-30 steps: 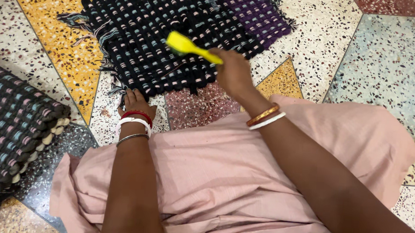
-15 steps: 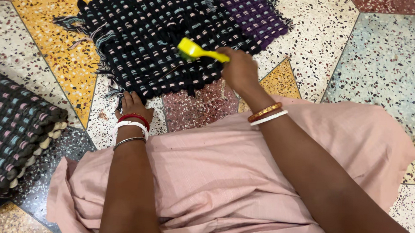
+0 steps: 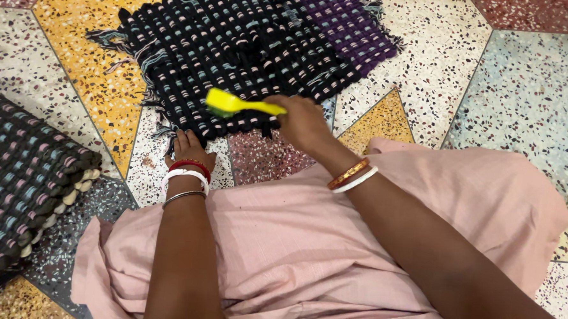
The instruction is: The person sits on the floor and uses a yellow brush to clean a black woven rug with colorful patterns. They hold the rug in place with their left hand while brushing the surface with their right hand. Another similar rug is visible nearby on the floor.
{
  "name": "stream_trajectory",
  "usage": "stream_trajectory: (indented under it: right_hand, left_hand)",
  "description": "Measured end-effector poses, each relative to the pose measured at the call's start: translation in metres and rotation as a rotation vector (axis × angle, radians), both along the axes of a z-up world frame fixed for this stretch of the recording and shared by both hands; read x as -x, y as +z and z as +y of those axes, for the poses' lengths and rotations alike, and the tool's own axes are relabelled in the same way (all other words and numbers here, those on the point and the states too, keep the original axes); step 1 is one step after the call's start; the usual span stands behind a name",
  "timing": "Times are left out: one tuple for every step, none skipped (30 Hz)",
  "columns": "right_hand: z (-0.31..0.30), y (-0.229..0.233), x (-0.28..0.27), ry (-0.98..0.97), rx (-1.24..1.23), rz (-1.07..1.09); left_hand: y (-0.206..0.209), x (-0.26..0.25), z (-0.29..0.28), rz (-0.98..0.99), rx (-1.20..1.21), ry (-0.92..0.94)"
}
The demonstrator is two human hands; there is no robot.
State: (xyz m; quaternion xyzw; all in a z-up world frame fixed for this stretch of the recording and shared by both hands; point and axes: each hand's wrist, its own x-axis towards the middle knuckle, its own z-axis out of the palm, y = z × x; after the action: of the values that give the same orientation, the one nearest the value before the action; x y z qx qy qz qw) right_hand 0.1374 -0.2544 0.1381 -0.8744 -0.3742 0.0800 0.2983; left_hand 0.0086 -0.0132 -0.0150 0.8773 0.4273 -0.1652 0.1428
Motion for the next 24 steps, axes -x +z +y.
stream_trajectory:
  right_hand:
    - [-0.003, -0.001, -0.010, -0.077, 0.045, 0.041]
    - [-0.007, -0.003, -0.020, -0.153, 0.090, 0.083]
    - [-0.013, -0.004, -0.031, -0.193, 0.063, 0.028]
    - [-0.018, -0.006, -0.040, -0.233, 0.035, -0.027]
    - [-0.025, -0.006, -0.048, -0.270, 0.049, -0.049]
    - [-0.031, -0.005, -0.055, -0.307, 0.063, -0.071]
    - [-0.033, -0.004, -0.058, -0.344, 0.077, -0.094]
    - [-0.032, -0.003, -0.059, -0.354, 0.097, -0.050]
    - [-0.029, -0.001, -0.057, -0.361, 0.116, -0.006]
    - [-0.026, 0.001, -0.054, -0.369, 0.135, 0.038]
    - [-0.021, 0.002, -0.047, -0.326, 0.094, 0.062]
    - [-0.016, 0.000, -0.037, -0.284, 0.053, 0.086]
    - [-0.014, -0.001, -0.028, -0.240, 0.013, 0.111]
    - [-0.012, -0.002, -0.020, -0.166, -0.004, 0.077]
    - [-0.009, -0.004, -0.013, -0.092, -0.022, 0.043]
    - [-0.007, -0.004, -0.010, -0.018, -0.039, 0.009]
    - [-0.005, -0.003, -0.010, -0.034, -0.011, 0.087]
    - [-0.005, -0.002, -0.010, -0.050, 0.018, 0.165]
    - [-0.005, -0.001, -0.012, -0.065, 0.046, 0.243]
    - [-0.006, -0.001, -0.016, -0.138, 0.044, 0.273]
    - [-0.010, 0.000, -0.023, -0.212, 0.041, 0.303]
    - [-0.014, 0.001, -0.031, -0.285, 0.038, 0.334]
    - [-0.021, 0.002, -0.039, -0.292, 0.059, 0.221]
    - [-0.026, 0.002, -0.047, -0.299, 0.079, 0.108]
  left_hand:
    - [0.000, 0.000, 0.000, 0.002, 0.000, 0.001]
    - [0.000, 0.001, 0.000, 0.005, 0.001, 0.003]
    - [-0.001, 0.001, 0.000, 0.006, 0.000, 0.003]
    - [-0.001, 0.001, 0.000, 0.007, 0.000, 0.003]
    - [-0.001, 0.000, 0.000, 0.009, -0.002, 0.002]
    - [-0.002, 0.000, 0.001, 0.008, 0.000, 0.004]
    - [-0.002, -0.001, 0.001, 0.006, 0.003, 0.008]
    - [-0.003, -0.001, 0.001, 0.005, 0.006, 0.011]
    - [-0.003, -0.001, 0.001, 0.007, 0.007, 0.009]
    - [-0.004, -0.001, 0.001, 0.009, 0.007, 0.008]
    - [-0.003, -0.001, 0.002, 0.010, 0.005, 0.007]
    - [-0.002, -0.002, 0.002, 0.000, 0.004, 0.010]
    - [-0.003, -0.002, 0.001, -0.008, 0.003, 0.012]
    - [-0.003, -0.001, 0.000, -0.016, 0.002, 0.014]
    - [-0.003, 0.000, -0.001, -0.024, -0.005, 0.014]
    - [-0.002, 0.000, -0.001, -0.032, -0.012, 0.014]
    - [-0.001, 0.001, -0.002, -0.038, -0.018, 0.014]
    - [0.000, 0.001, -0.003, -0.042, -0.017, 0.006]
    - [0.002, 0.002, -0.004, -0.047, -0.016, -0.001]
    - [0.004, 0.002, -0.005, -0.052, -0.016, -0.009]
    - [0.006, 0.002, -0.006, -0.058, -0.024, -0.016]
    - [0.008, 0.002, -0.007, -0.064, -0.032, -0.024]
    - [0.009, 0.002, -0.008, -0.069, -0.039, -0.033]
    - [0.010, 0.001, -0.009, -0.065, -0.038, -0.030]
